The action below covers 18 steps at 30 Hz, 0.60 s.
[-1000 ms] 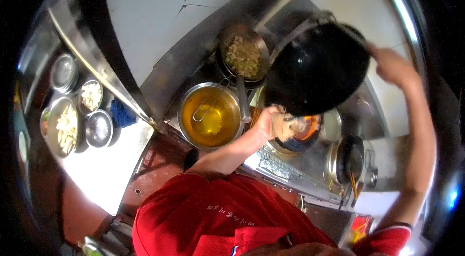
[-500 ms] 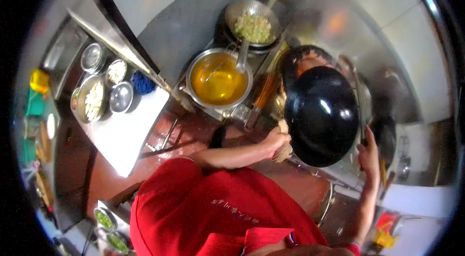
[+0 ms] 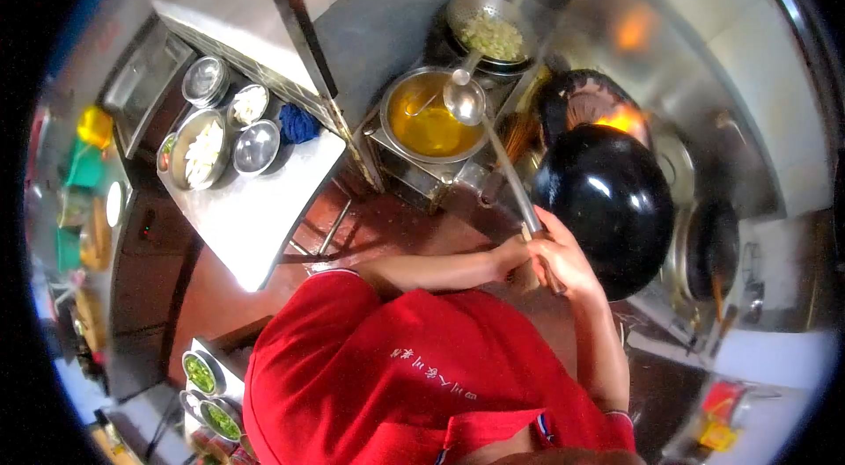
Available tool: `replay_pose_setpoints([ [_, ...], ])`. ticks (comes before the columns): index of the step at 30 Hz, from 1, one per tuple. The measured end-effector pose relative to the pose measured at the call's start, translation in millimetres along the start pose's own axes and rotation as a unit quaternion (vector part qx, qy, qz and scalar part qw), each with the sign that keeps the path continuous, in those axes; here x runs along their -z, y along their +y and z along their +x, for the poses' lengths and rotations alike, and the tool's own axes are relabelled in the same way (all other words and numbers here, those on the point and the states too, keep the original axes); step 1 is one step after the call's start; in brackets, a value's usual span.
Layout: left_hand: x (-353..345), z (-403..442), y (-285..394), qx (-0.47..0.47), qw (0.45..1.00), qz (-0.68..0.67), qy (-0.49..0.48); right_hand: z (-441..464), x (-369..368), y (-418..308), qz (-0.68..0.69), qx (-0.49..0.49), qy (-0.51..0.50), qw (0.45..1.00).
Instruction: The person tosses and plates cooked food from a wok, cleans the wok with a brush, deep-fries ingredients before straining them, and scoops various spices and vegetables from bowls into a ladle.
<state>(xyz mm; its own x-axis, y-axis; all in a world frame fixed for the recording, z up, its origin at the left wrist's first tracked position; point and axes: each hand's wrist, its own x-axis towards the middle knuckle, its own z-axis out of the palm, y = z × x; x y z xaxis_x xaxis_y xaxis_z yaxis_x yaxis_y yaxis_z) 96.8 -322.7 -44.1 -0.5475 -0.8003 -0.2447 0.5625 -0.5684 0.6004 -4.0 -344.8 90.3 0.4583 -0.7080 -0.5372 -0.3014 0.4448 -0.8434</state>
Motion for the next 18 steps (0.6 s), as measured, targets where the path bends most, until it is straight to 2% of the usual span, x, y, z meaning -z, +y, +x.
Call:
replay_pose_setpoints([
  [6,40,-15,1,0.015,0.997,0.074,0.027,29,-44,-3,-0.059,-0.028,0.042,0.997],
  [8,50,-19,2,0.007,0.997,0.046,0.053,35,-55,-5,-0.028,-0.041,0.044,0.998],
  [10,60,-29,6,0.021,1.0,-0.006,0.022,37,-64,-7,0.007,-0.054,0.047,0.997],
  [12,69,-37,6,0.023,0.999,-0.042,-0.009,29,-71,-13,0.062,-0.068,0.056,0.994],
  [15,45,-68,47,0.108,0.984,-0.139,0.008,12,-79,-13,0.171,-0.067,0.076,0.98],
  [18,90,-31,-10,0.091,0.996,-0.008,-0.009,-16,-81,-8,0.359,-0.048,0.062,0.93],
])
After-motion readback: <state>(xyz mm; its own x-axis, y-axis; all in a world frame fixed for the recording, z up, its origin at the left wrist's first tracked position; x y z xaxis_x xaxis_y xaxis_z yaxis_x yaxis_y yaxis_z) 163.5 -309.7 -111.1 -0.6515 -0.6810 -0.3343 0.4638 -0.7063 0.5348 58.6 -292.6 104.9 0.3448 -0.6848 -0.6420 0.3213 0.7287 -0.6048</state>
